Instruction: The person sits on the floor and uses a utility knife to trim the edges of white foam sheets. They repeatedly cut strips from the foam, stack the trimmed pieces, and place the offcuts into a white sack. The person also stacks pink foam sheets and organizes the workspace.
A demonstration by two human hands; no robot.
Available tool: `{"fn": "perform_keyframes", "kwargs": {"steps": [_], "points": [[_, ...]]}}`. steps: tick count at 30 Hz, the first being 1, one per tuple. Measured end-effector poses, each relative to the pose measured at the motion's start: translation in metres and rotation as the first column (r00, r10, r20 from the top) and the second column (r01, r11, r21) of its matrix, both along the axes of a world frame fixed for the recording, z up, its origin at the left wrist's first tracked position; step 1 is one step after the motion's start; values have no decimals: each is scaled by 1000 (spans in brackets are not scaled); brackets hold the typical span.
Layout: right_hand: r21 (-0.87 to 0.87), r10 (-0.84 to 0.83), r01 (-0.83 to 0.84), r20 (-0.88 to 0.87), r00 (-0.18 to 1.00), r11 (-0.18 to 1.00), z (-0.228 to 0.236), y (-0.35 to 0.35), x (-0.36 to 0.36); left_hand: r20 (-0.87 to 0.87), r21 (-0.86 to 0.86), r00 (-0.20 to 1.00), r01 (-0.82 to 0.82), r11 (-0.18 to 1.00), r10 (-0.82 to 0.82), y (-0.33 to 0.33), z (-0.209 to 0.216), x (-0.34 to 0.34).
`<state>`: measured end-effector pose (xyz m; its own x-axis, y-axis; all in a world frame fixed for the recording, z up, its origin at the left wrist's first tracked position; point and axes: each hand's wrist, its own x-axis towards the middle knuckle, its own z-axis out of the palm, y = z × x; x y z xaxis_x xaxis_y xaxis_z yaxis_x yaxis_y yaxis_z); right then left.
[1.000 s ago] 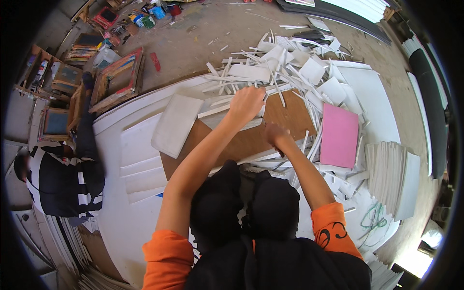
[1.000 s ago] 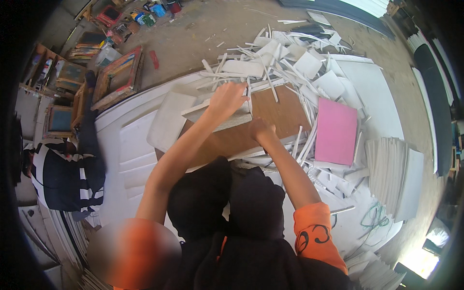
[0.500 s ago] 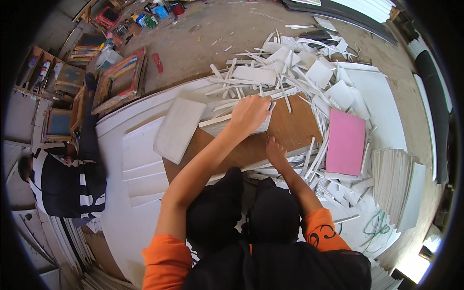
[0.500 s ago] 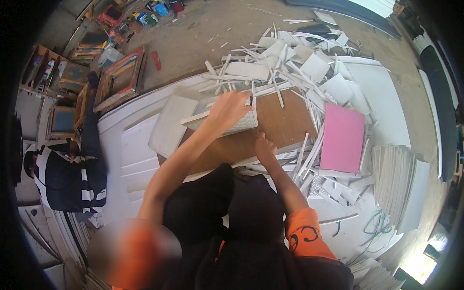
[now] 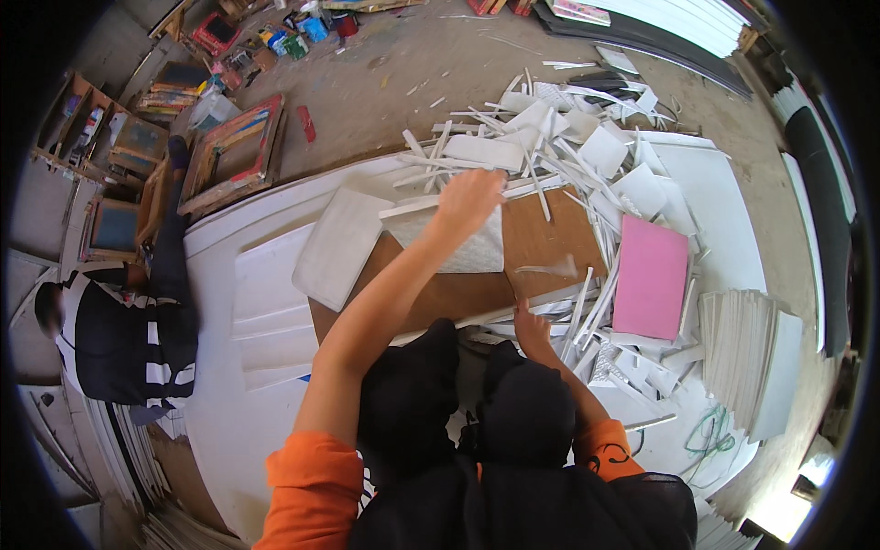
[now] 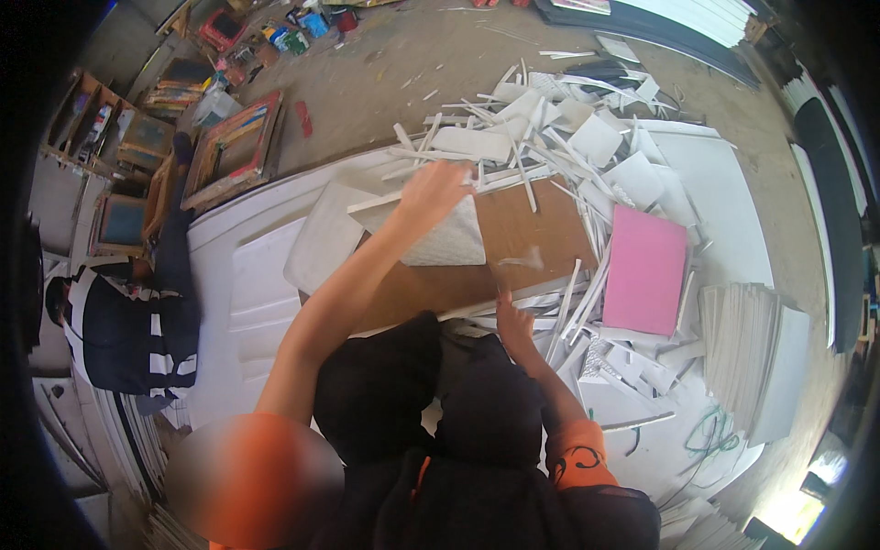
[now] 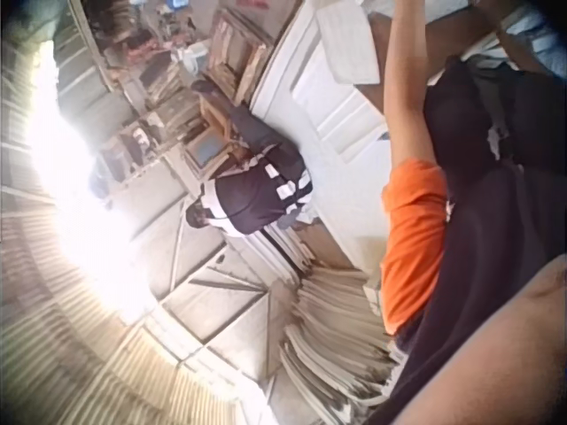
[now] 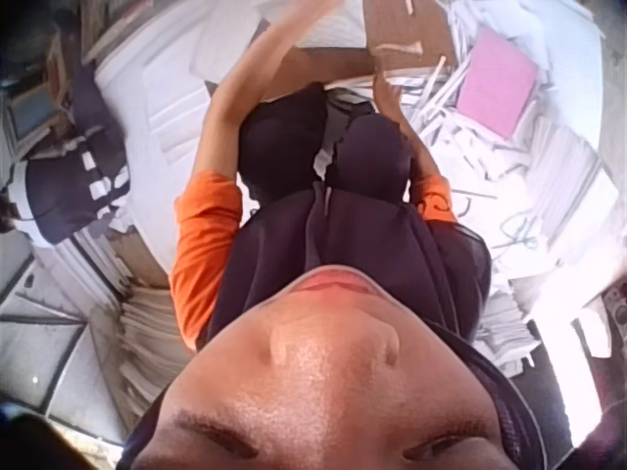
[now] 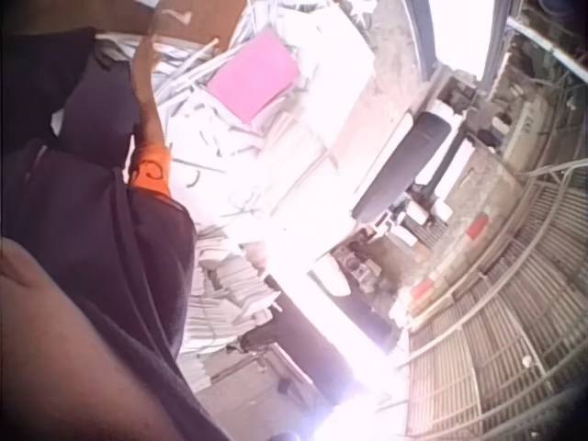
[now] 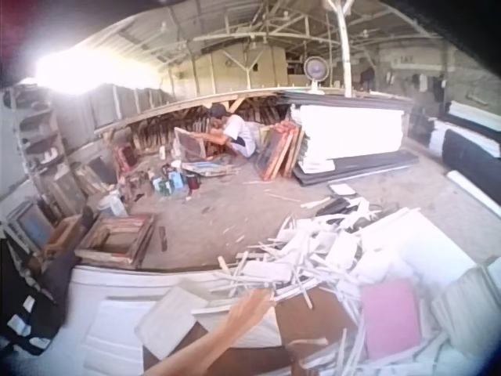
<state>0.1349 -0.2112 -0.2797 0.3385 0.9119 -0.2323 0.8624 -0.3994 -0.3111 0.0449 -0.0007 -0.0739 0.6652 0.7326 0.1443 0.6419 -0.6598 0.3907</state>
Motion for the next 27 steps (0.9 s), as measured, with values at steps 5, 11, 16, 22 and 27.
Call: {"fn": "perform_keyframes", "kwargs": {"steps": [5, 11, 16, 22, 27], "points": [[-48, 27, -33, -108, 994, 998, 12, -25, 27, 128, -60, 991, 45, 997, -37, 28, 16, -25], [168, -114, 144, -174, 978, 975, 46, 31, 68, 497, -45, 867, -15, 999, 36, 16, 41, -60], [107, -240, 261, -172, 955, 959, 15, 78, 68, 603, -130, 754, -229, 965, 261, 18, 23, -87], [55, -113, 118, -78, 990, 992, 12, 72, 117, 773, -334, 559, -44, 941, 300, 7, 11, -80], [-220, -63, 403, -927, -369, 888, 181, 31, 105, 851, -293, 492, 158, 943, 182, -16, 44, -83]]}}
